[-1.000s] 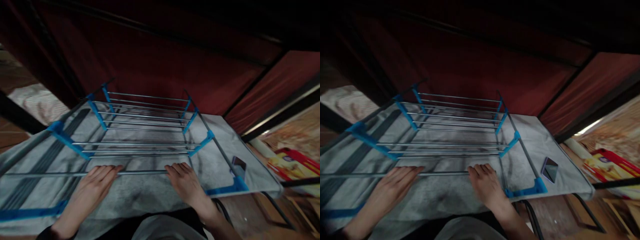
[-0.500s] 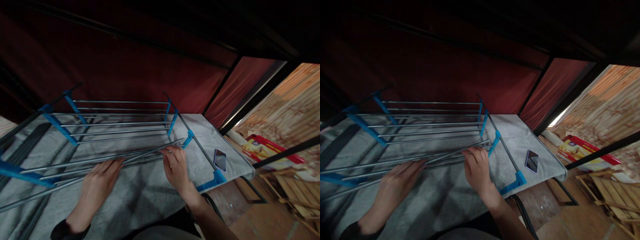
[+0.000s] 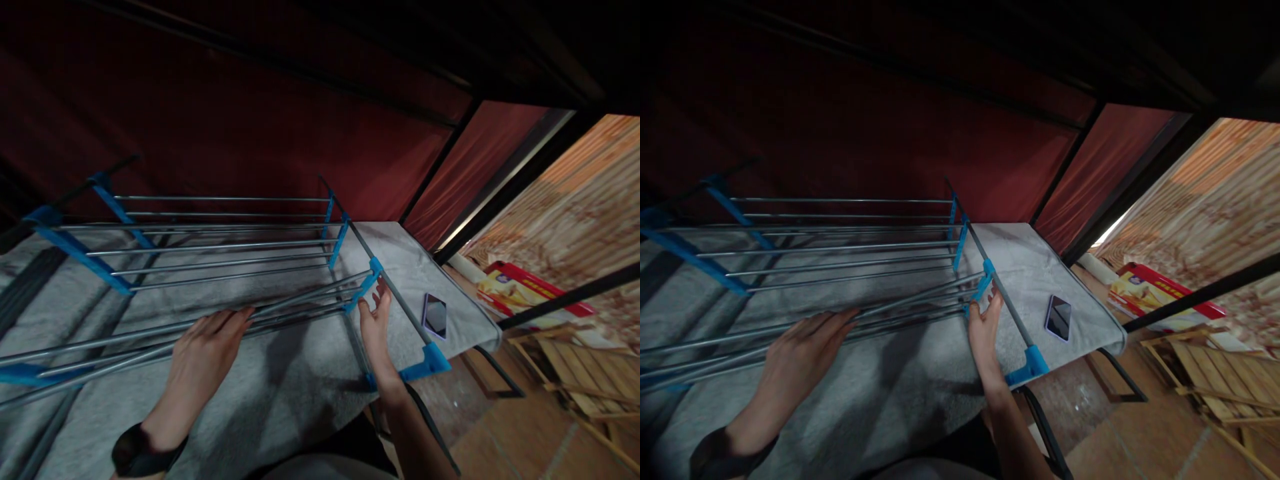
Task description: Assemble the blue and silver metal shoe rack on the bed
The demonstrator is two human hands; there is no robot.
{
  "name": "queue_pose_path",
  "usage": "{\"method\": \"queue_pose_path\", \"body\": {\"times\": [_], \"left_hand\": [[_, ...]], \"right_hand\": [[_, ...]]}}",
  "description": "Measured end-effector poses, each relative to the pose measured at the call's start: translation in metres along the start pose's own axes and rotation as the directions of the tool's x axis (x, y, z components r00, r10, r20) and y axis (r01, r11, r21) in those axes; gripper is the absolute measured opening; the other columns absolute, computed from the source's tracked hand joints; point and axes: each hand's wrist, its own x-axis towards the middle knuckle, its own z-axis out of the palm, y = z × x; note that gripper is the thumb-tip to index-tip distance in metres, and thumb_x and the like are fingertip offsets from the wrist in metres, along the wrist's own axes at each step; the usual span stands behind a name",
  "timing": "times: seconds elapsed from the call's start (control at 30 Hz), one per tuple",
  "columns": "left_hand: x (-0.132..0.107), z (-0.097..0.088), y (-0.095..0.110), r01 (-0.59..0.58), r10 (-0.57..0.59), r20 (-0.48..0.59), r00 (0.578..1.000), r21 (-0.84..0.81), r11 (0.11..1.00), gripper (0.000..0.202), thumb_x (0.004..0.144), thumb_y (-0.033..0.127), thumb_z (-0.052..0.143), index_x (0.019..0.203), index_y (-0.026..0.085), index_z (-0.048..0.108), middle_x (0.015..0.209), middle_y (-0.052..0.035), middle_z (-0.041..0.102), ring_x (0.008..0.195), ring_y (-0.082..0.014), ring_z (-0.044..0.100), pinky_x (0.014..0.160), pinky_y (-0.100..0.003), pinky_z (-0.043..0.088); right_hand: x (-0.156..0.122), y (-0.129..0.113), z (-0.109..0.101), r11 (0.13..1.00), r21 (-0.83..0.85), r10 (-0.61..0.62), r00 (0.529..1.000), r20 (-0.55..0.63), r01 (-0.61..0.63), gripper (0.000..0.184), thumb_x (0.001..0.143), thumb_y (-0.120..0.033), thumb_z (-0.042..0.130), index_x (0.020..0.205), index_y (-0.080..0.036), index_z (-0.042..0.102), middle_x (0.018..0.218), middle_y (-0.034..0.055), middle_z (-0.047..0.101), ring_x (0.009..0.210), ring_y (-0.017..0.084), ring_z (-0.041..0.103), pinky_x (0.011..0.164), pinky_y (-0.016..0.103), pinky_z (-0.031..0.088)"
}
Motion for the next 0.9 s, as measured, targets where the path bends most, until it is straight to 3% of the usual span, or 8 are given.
{"method": "queue_pose_path", "body": {"times": [0.1,0.4,0.67,0.9], "left_hand": [[0.002,0.000,0.000,-0.002,0.002,0.011,1.000,-0.015,1.000,0.029,0.100,0.029,0.045,0.117,0.020,0.065,0.093,-0.0063,0.071,0.081,-0.0239,0.065,0.075,-0.037,0.048],[0.004,0.002,-0.006,-0.002,0.002,0.016,1.000,-0.010,1.000,0.029,0.099,0.029,0.044,0.116,0.021,0.066,0.095,-0.0066,0.072,0.081,-0.0232,0.065,0.075,-0.036,0.048],[0.007,-0.001,-0.011,-0.050,0.052,0.027,0.998,-0.050,0.998,0.029,0.098,0.027,0.046,0.121,0.023,0.064,0.096,-0.0047,0.072,0.084,-0.0223,0.067,0.078,-0.035,0.048],[0.016,-0.007,-0.011,-0.077,0.077,-0.013,0.997,0.022,0.997,0.026,0.098,0.027,0.049,0.116,0.019,0.066,0.095,-0.0058,0.072,0.083,-0.0237,0.067,0.075,-0.037,0.048]], "right_hand": [[0.008,-0.001,0.003,0.998,0.053,0.036,0.999,0.011,-0.037,0.068,0.085,-0.034,0.051,0.149,-0.024,0.031,0.149,0.0122,0.041,0.131,0.024,0.047,0.112,0.046,0.036],[0.017,-0.002,0.003,0.997,0.081,-0.023,0.999,0.045,0.019,0.057,0.087,-0.033,0.049,0.143,-0.024,0.043,0.135,0.0094,0.057,0.120,0.021,0.056,0.106,0.043,0.043],[0.015,-0.006,0.002,0.995,0.098,-0.002,0.999,0.038,-0.002,0.055,0.086,-0.031,0.051,0.140,-0.024,0.047,0.131,0.0098,0.059,0.119,0.022,0.057,0.106,0.045,0.043],[0.013,-0.013,0.002,0.993,0.116,0.027,0.999,0.025,-0.030,0.054,0.084,-0.030,0.053,0.138,-0.024,0.049,0.130,0.0088,0.060,0.118,0.022,0.057,0.106,0.045,0.043]]}}
